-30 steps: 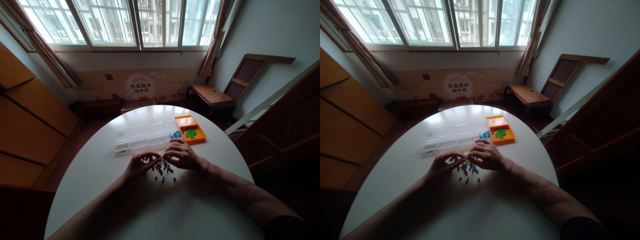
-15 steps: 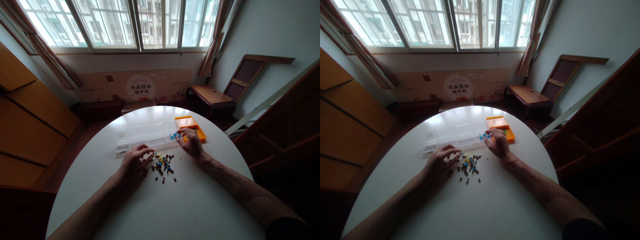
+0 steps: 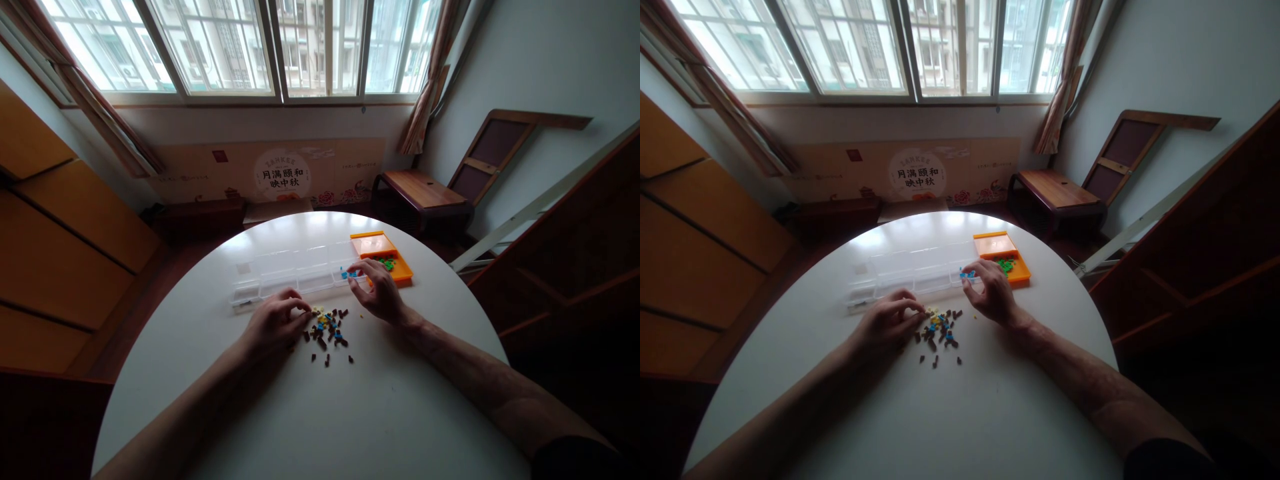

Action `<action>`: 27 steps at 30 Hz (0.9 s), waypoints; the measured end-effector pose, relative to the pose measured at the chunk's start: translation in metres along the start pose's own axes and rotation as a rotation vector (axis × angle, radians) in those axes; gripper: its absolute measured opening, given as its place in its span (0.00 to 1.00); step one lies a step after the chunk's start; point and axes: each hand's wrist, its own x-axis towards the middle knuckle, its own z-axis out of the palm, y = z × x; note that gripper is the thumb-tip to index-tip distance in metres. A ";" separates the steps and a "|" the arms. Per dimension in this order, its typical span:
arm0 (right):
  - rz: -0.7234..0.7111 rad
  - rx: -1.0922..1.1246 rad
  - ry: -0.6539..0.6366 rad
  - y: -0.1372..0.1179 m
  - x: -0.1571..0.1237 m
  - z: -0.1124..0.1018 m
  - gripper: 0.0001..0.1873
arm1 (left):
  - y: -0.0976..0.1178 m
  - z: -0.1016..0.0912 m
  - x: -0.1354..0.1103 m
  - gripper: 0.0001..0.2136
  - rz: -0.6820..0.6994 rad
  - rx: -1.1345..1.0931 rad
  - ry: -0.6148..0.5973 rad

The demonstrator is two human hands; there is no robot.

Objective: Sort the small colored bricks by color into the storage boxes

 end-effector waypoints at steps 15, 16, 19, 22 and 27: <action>-0.056 0.071 -0.013 -0.006 0.000 -0.002 0.04 | -0.002 -0.005 -0.001 0.09 -0.036 -0.049 -0.007; -0.082 0.087 -0.025 -0.008 0.000 -0.003 0.04 | 0.000 -0.004 -0.001 0.09 -0.018 -0.052 0.013; -0.217 0.139 -0.090 -0.017 0.000 -0.004 0.03 | 0.005 0.000 -0.001 0.09 0.030 -0.054 0.070; -0.348 0.186 -0.179 -0.023 -0.002 -0.001 0.02 | 0.011 0.005 -0.001 0.08 0.083 -0.070 0.085; -0.448 0.199 -0.246 -0.025 -0.005 0.006 0.07 | 0.019 0.014 -0.003 0.07 0.117 -0.120 0.078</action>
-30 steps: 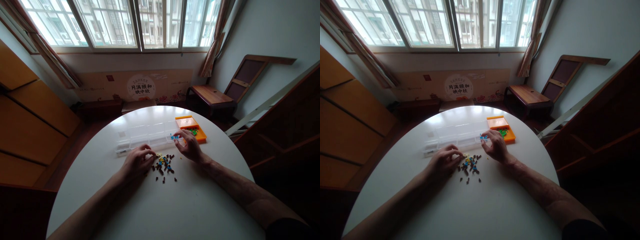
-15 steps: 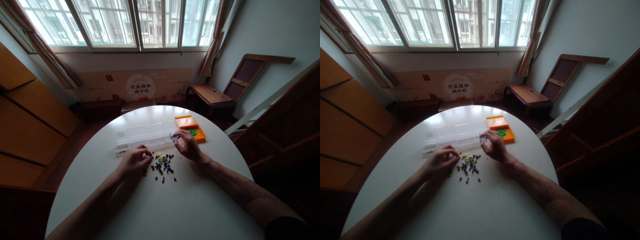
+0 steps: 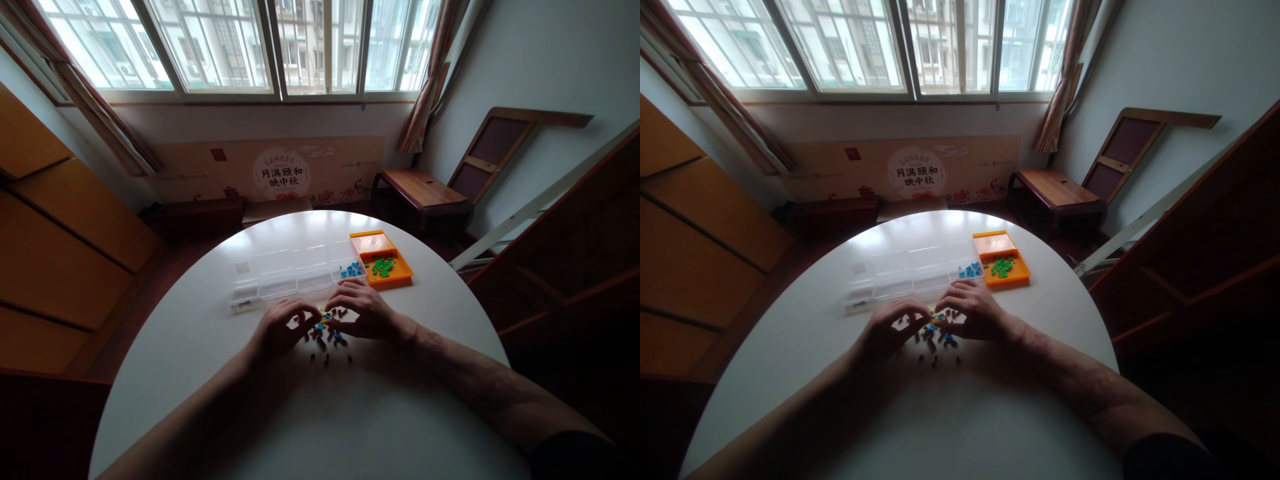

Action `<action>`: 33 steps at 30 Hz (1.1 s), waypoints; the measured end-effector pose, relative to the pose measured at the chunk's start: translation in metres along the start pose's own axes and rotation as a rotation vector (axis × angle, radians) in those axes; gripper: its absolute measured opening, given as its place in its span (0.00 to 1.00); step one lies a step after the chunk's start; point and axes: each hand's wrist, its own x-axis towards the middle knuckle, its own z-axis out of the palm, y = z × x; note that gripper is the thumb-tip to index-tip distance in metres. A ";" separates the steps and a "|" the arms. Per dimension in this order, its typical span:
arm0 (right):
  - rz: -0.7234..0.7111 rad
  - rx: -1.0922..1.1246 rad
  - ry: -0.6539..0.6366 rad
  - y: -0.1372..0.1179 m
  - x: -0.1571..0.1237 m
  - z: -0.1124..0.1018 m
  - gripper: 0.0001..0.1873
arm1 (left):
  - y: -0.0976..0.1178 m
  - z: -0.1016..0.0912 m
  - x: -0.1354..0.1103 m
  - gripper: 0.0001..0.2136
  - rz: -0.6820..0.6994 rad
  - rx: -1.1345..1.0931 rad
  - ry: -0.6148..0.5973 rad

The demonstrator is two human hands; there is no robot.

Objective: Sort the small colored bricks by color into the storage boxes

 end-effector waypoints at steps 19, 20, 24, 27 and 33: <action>0.155 -0.036 0.117 0.014 -0.004 -0.010 0.01 | -0.013 -0.007 -0.002 0.05 0.075 0.247 -0.013; 0.195 -0.070 0.146 0.018 -0.006 -0.011 0.02 | -0.014 -0.008 -0.002 0.05 0.092 0.274 -0.016; 0.388 -0.229 0.236 0.032 -0.012 -0.014 0.03 | -0.013 -0.011 -0.002 0.07 0.112 0.336 -0.029; 0.475 -0.316 0.246 0.040 -0.016 -0.015 0.03 | -0.012 -0.011 -0.001 0.07 0.124 0.354 -0.035; 0.421 -0.265 0.211 0.035 -0.014 -0.012 0.05 | -0.014 -0.010 -0.001 0.06 0.144 0.367 -0.027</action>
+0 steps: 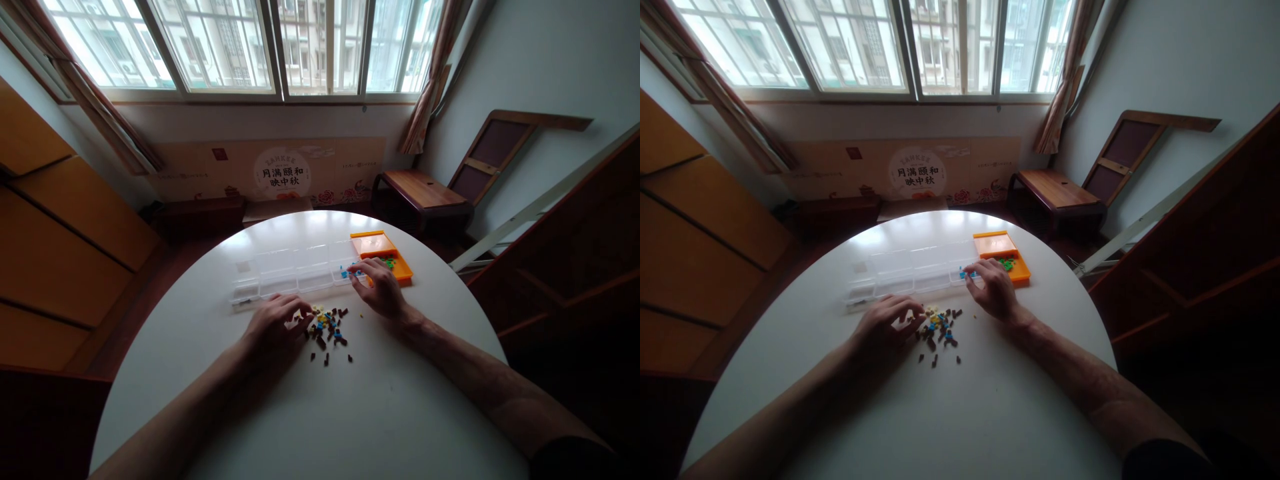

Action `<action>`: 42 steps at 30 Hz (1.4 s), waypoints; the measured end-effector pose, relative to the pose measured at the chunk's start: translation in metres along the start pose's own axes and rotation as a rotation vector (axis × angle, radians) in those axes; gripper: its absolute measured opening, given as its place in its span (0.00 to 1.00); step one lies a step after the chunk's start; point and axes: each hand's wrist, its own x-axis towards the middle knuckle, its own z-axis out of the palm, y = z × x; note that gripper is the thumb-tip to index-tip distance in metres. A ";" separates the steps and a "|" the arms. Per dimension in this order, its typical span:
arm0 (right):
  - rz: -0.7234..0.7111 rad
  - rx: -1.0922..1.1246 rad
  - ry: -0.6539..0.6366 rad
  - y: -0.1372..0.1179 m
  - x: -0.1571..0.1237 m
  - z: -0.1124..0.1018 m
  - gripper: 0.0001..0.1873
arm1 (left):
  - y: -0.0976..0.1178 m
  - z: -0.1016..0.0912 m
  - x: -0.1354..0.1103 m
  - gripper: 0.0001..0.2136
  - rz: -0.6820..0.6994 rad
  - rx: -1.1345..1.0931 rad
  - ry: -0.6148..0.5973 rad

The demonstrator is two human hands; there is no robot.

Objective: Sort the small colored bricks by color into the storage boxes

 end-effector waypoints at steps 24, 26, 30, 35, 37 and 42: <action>-0.397 0.193 -0.418 -0.034 -0.005 0.003 0.03 | -0.006 0.006 -0.003 0.05 0.103 0.010 -0.057; -0.402 0.193 -0.417 -0.032 -0.006 0.005 0.03 | -0.008 0.007 -0.004 0.05 0.107 0.015 -0.050; -0.408 0.186 -0.401 -0.029 -0.007 0.008 0.03 | -0.010 0.008 -0.005 0.05 0.104 0.027 -0.052; -0.439 0.174 -0.390 -0.029 -0.006 0.009 0.03 | -0.005 0.005 -0.003 0.06 0.100 0.026 -0.056; -0.453 0.163 -0.388 -0.030 -0.006 0.009 0.03 | -0.003 0.004 -0.001 0.06 0.098 0.013 -0.057; -0.477 0.117 -0.393 -0.031 -0.004 0.008 0.03 | -0.001 0.004 -0.001 0.05 0.100 -0.006 -0.059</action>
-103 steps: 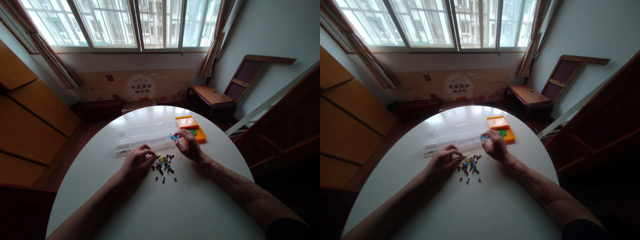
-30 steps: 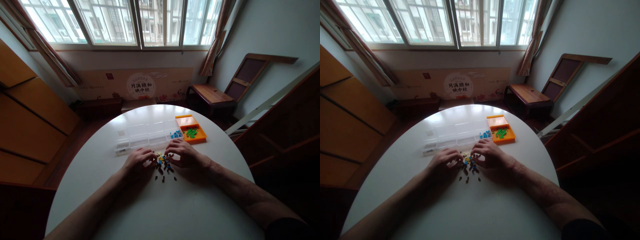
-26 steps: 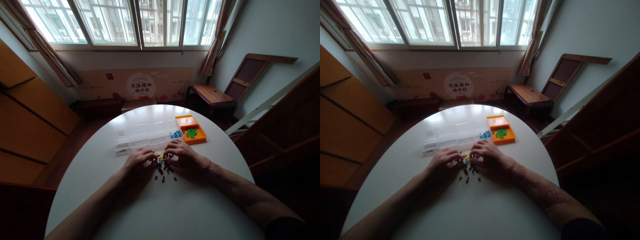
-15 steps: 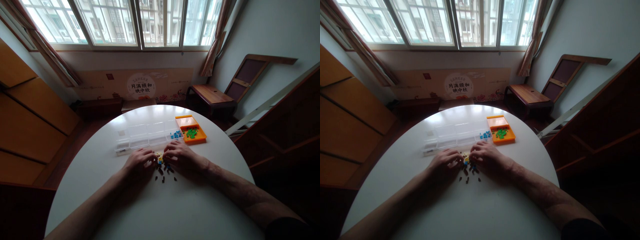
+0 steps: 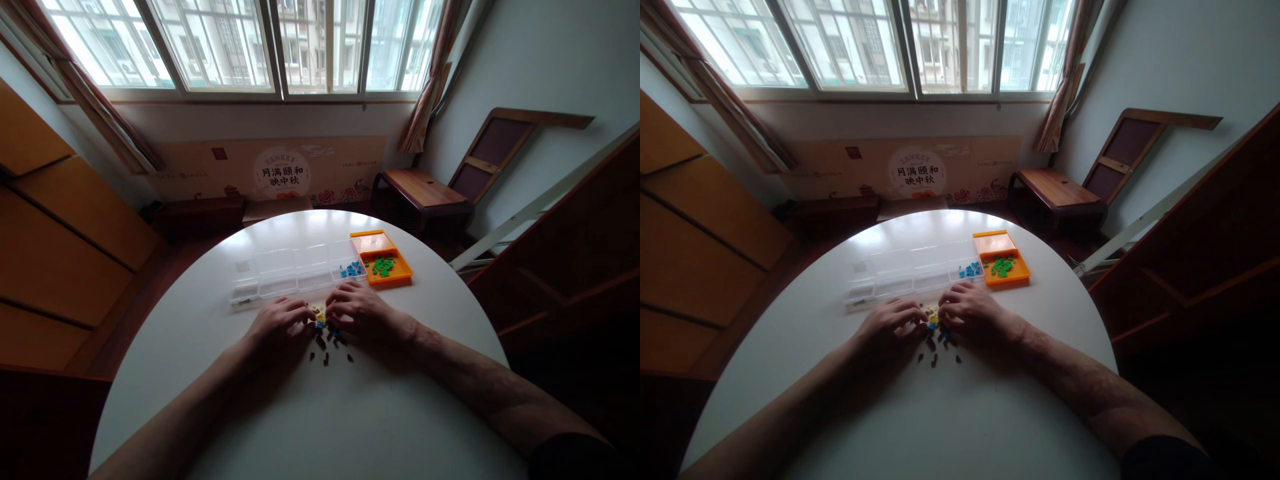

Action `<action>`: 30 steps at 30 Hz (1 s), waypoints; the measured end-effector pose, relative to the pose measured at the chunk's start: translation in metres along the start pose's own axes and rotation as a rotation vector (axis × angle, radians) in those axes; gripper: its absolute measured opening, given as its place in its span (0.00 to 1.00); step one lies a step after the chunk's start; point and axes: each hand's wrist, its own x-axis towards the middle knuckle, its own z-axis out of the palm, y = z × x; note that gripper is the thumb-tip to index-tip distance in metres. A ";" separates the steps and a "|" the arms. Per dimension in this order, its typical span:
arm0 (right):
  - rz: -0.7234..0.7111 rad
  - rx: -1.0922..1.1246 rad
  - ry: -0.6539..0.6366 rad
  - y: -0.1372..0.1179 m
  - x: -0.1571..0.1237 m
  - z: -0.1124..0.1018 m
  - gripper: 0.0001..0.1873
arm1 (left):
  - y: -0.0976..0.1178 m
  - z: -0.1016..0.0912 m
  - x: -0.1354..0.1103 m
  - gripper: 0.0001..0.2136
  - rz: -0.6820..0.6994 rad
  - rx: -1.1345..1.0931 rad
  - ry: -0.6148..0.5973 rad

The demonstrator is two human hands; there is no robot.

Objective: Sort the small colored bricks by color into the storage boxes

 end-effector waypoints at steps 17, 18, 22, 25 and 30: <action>0.103 0.094 0.096 0.002 -0.006 0.000 0.06 | -0.003 0.000 -0.003 0.05 0.084 -0.019 -0.001; 0.105 0.096 0.098 0.003 -0.006 0.001 0.06 | -0.003 0.000 -0.003 0.06 0.085 -0.021 -0.007; 0.122 0.100 0.154 0.002 -0.004 0.000 0.05 | -0.004 0.000 -0.002 0.07 0.081 -0.024 -0.018; 0.176 0.116 0.241 0.003 -0.003 -0.002 0.06 | -0.004 0.001 -0.002 0.07 0.086 -0.015 -0.020; 0.303 0.166 0.382 0.008 -0.003 -0.006 0.06 | -0.002 -0.001 -0.002 0.06 0.076 -0.016 -0.027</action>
